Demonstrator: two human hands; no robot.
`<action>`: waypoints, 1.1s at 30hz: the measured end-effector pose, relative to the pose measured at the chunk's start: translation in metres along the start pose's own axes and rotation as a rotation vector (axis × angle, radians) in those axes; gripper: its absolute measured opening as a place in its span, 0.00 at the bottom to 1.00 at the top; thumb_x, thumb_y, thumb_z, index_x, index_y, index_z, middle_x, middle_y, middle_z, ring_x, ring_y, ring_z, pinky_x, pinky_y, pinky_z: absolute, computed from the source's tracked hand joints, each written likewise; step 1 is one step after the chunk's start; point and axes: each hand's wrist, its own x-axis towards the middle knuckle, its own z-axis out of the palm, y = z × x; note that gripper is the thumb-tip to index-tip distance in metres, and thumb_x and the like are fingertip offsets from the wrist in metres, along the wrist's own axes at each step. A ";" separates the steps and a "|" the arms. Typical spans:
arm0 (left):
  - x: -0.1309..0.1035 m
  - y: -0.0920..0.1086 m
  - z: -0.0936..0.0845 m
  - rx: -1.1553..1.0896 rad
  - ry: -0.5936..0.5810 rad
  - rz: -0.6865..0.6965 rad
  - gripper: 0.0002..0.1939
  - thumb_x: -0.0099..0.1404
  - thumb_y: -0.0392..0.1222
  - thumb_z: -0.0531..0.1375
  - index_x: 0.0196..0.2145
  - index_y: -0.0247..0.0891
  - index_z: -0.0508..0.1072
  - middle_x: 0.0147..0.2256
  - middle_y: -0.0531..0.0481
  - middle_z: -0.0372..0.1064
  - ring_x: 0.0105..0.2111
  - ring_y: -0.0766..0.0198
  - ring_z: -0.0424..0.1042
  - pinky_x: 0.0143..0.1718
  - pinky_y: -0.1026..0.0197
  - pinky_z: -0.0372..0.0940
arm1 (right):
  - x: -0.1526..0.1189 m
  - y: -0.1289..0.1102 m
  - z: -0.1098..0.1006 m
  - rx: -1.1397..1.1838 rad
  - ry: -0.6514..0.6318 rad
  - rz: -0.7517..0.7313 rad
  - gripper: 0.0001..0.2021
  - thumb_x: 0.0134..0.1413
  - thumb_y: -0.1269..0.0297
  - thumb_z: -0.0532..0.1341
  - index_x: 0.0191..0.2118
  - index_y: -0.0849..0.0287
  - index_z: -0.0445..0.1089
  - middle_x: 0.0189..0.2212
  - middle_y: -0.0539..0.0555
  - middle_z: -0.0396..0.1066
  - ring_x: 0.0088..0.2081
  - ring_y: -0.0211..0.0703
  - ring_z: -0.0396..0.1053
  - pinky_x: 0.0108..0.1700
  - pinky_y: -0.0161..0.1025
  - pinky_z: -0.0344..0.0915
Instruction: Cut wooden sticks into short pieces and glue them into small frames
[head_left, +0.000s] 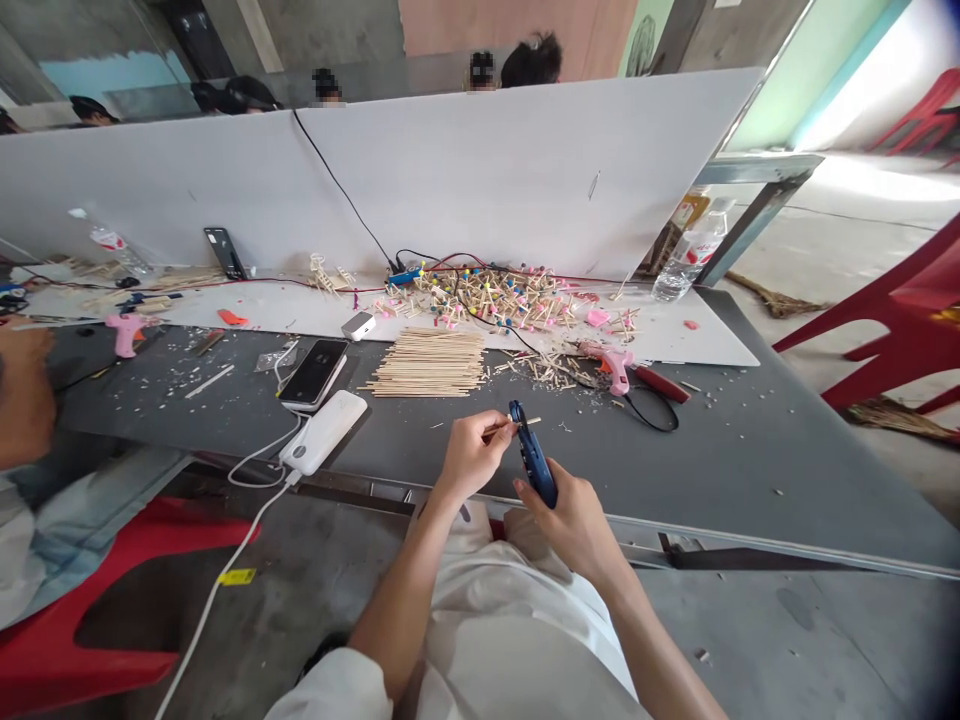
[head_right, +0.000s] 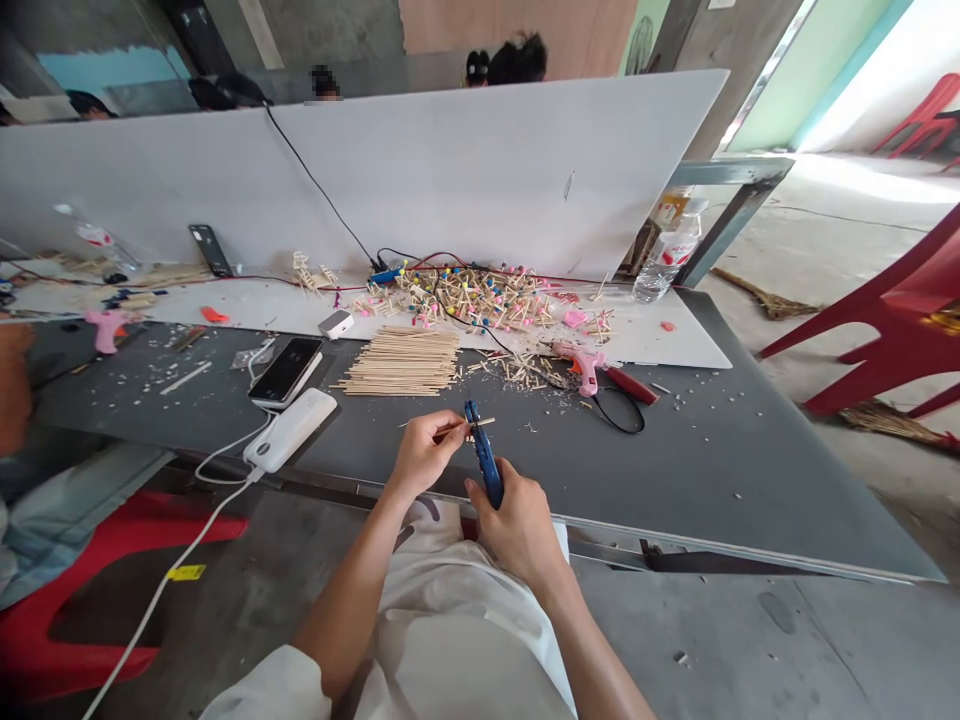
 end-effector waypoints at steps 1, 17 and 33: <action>-0.001 0.000 0.000 0.004 -0.001 0.005 0.17 0.66 0.51 0.58 0.32 0.33 0.75 0.28 0.48 0.72 0.26 0.65 0.66 0.27 0.65 0.55 | 0.000 0.000 0.000 -0.004 -0.001 -0.002 0.13 0.59 0.53 0.56 0.39 0.58 0.70 0.23 0.51 0.71 0.26 0.43 0.66 0.29 0.36 0.53; -0.004 -0.002 -0.002 -0.007 0.008 0.009 0.16 0.67 0.50 0.57 0.32 0.33 0.74 0.26 0.49 0.70 0.26 0.66 0.65 0.27 0.66 0.55 | -0.001 0.000 0.001 0.007 -0.011 -0.053 0.10 0.58 0.55 0.57 0.33 0.56 0.64 0.24 0.50 0.70 0.26 0.41 0.64 0.30 0.35 0.54; -0.003 -0.007 -0.002 -0.044 -0.026 -0.015 0.16 0.66 0.50 0.58 0.30 0.34 0.72 0.23 0.53 0.66 0.23 0.68 0.60 0.25 0.66 0.53 | 0.002 0.000 0.008 -0.016 0.002 0.016 0.09 0.59 0.58 0.56 0.30 0.54 0.59 0.21 0.47 0.65 0.23 0.39 0.57 0.28 0.35 0.49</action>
